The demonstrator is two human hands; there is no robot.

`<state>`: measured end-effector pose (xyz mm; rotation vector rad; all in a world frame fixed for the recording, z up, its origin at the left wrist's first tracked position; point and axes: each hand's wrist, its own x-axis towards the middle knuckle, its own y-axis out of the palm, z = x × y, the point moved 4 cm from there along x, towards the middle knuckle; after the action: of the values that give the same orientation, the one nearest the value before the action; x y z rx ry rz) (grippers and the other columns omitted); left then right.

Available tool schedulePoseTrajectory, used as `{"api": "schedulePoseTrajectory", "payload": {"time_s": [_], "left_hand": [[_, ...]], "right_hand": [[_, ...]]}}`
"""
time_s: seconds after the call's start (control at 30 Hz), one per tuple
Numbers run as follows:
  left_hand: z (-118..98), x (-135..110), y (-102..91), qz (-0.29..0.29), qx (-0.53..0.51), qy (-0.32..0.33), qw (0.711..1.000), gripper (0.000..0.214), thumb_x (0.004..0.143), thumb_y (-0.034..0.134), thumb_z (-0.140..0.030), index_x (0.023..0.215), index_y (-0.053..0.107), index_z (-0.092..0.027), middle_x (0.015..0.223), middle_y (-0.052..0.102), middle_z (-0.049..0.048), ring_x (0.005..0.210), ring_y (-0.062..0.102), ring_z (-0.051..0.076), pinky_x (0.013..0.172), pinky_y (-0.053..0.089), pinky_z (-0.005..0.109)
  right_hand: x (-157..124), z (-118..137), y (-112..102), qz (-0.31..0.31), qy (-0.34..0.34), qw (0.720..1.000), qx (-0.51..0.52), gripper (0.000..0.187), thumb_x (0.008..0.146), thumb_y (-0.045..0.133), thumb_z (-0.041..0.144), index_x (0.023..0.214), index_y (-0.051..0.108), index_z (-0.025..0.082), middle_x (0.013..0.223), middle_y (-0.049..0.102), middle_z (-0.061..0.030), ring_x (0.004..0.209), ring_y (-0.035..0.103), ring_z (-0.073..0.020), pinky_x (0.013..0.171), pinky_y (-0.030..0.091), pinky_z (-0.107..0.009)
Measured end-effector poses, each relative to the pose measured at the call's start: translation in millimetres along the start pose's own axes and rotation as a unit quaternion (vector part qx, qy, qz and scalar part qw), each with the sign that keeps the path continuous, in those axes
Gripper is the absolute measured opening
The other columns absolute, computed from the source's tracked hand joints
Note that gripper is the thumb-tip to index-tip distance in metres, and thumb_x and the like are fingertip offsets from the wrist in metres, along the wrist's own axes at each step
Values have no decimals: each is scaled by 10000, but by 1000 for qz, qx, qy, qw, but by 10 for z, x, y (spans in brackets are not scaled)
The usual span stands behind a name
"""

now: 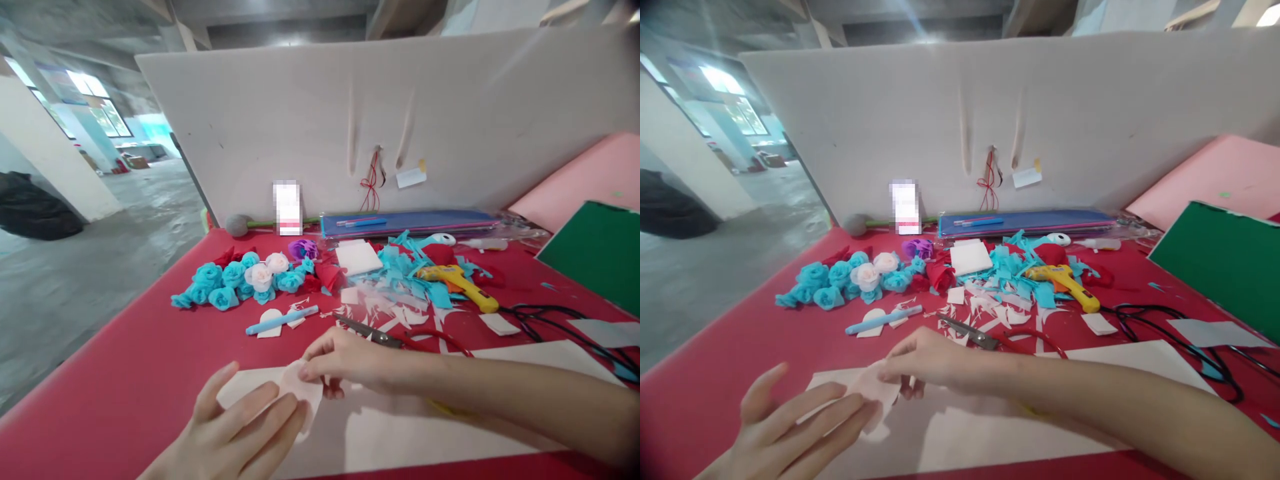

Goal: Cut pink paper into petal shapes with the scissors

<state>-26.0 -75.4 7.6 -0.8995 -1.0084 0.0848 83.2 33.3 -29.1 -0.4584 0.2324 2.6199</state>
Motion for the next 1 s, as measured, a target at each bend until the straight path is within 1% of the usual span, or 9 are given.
{"api": "schedulePoseTrajectory", "payload": {"time_s": [0.17, 0.23, 0.3, 0.37, 0.47, 0.57, 0.7, 0.83, 1.0], "left_hand": [[105, -47, -39, -2, -3, -34, 999, 330, 862, 383, -64, 806, 676, -206, 740, 724, -52, 790, 591, 108, 1108, 99, 368], [123, -75, -43, 4, 3, -37, 999, 352, 854, 363, -36, 817, 670, -203, 744, 722, -49, 795, 597, 102, 1110, 103, 362], [133, -107, -40, 8, 13, -41, 999, 367, 852, 348, -26, 829, 665, -208, 741, 717, -48, 804, 600, 97, 1111, 109, 345], [145, -133, -37, 6, 19, -48, 999, 373, 859, 338, -28, 835, 660, -213, 735, 715, -48, 801, 603, 101, 1109, 123, 343], [183, -150, -22, -2, 18, -59, 998, 323, 869, 367, -53, 826, 653, -199, 733, 717, -31, 767, 607, 116, 1098, 162, 375], [235, -150, 32, 17, 27, -55, 998, 212, 836, 468, -56, 804, 641, -174, 712, 711, -12, 736, 612, 125, 1082, 197, 404], [318, -159, 105, 16, 34, -85, 996, 150, 790, 551, -50, 733, 619, -171, 649, 678, -16, 699, 603, 141, 1017, 286, 457], [377, -169, 160, 17, 6, -124, 992, 146, 770, 575, -58, 730, 605, -195, 652, 661, -25, 667, 580, 142, 916, 377, 431], [485, -188, 168, 15, 18, -131, 991, 119, 754, 599, -76, 744, 599, -195, 657, 661, -12, 672, 581, 160, 815, 420, 417]], "right_hand": [[153, 164, -70, 74, -54, 988, -125, 165, 708, 555, 232, 596, 555, 110, 513, 480, 26, 464, 415, -43, 432, 314, -157], [182, 223, -85, 79, -77, 977, -181, 205, 751, 534, 292, 653, 583, 119, 533, 476, 26, 481, 402, -50, 437, 316, -167], [213, 290, -121, 54, -109, 959, -255, 293, 786, 516, 402, 748, 621, 131, 572, 497, 18, 510, 408, -65, 463, 337, -188], [253, 362, -195, -9, -150, 927, -342, 309, 813, 502, 414, 842, 630, 134, 693, 559, -10, 608, 466, -94, 552, 389, -223], [317, 417, -318, -95, -200, 856, -467, 195, 843, 507, 276, 924, 592, 121, 964, 571, -59, 896, 517, -164, 790, 423, -342], [384, 364, -389, -110, -220, 791, -560, 183, 854, 510, 263, 945, 568, 115, 1015, 551, -66, 984, 508, -191, 845, 423, -402], [448, 267, -432, -110, -230, 738, -625, 190, 865, 499, 272, 944, 568, 113, 991, 560, -62, 947, 530, -178, 811, 453, -377], [484, 241, -452, -114, -234, 716, -647, 182, 869, 494, 260, 944, 568, 112, 976, 567, -59, 918, 544, -167, 791, 467, -361], [479, 254, -454, -127, -243, 717, -641, 167, 869, 495, 242, 925, 572, 105, 962, 574, -56, 921, 548, -166, 792, 470, -360]]}}
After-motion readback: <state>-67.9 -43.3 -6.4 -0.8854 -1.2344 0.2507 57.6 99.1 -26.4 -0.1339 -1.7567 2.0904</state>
